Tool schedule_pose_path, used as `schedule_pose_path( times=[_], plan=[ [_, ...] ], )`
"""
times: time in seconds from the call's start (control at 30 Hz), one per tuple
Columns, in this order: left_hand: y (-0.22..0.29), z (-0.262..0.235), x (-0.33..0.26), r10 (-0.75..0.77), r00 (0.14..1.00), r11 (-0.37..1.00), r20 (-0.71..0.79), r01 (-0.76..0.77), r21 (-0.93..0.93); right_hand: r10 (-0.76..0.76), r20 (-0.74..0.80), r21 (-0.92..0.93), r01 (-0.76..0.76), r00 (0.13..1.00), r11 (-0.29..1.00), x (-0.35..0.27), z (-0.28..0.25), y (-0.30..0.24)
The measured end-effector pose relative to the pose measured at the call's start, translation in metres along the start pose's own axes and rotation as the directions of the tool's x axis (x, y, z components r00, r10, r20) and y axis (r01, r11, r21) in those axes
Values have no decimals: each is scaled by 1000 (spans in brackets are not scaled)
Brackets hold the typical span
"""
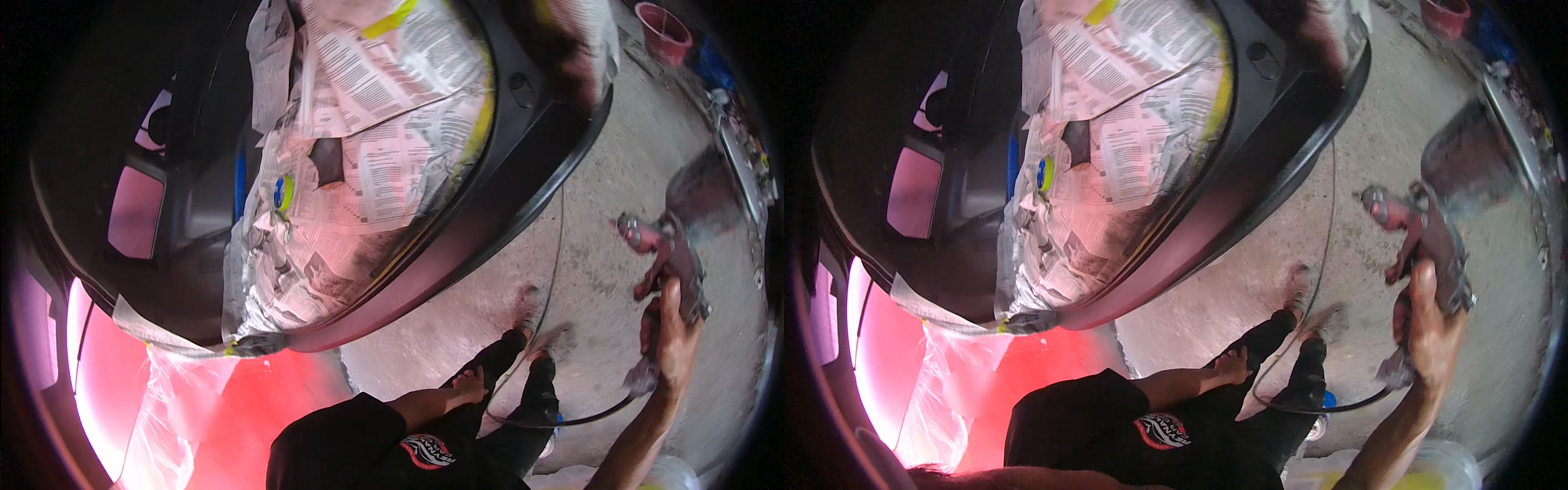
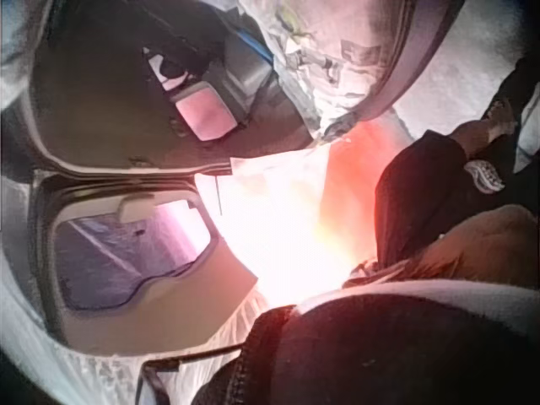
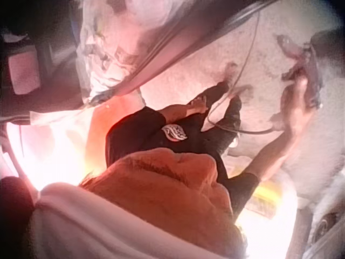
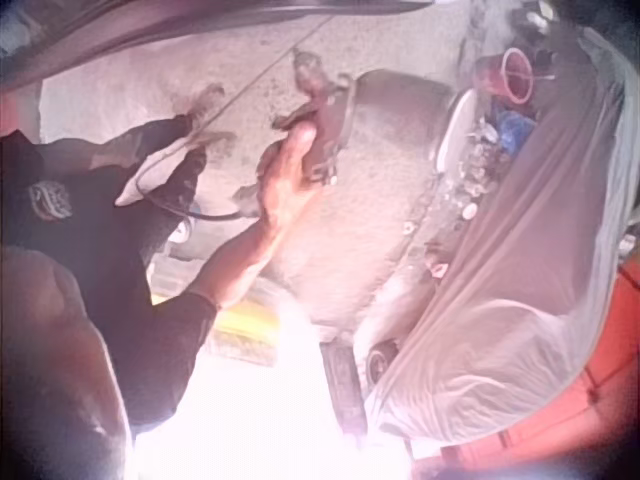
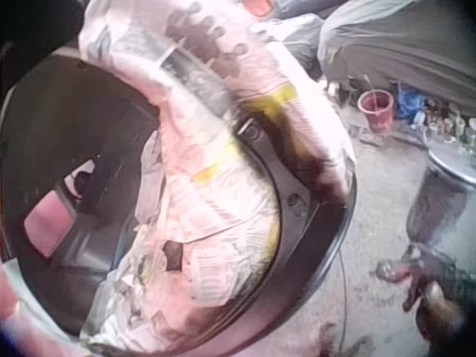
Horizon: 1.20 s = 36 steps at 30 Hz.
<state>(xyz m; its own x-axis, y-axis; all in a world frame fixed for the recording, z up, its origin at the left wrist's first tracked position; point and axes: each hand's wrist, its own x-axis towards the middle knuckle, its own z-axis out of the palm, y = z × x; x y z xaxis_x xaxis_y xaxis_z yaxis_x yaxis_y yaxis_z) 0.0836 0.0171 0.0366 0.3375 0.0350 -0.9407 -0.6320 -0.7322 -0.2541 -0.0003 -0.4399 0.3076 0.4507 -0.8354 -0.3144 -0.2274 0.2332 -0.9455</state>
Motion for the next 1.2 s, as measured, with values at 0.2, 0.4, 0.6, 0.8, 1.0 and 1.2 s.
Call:
schedule_pose_path(
  times=[0.2,0.4,0.6,0.8,1.0,1.2],
  plan=[
    [6,-6,-6,15,1000,999,19,-15,41,-233,-367,-383,82,900,920,36,-7,30],
    [15,-9,-11,4,1000,999,12,-4,54,-140,-112,-22,138,984,990,-18,9,86],
    [19,2,-8,40,994,986,-97,-24,165,83,451,145,-164,889,976,-82,43,147],
    [25,-2,-10,42,993,974,-109,-16,226,203,455,245,-342,867,907,-46,28,181],
    [26,-10,-16,134,972,945,-192,-68,319,48,-62,252,-31,997,967,39,38,191],
    [64,-80,-48,259,916,959,-306,-207,191,120,31,381,-122,992,916,0,29,208]
  ],
)
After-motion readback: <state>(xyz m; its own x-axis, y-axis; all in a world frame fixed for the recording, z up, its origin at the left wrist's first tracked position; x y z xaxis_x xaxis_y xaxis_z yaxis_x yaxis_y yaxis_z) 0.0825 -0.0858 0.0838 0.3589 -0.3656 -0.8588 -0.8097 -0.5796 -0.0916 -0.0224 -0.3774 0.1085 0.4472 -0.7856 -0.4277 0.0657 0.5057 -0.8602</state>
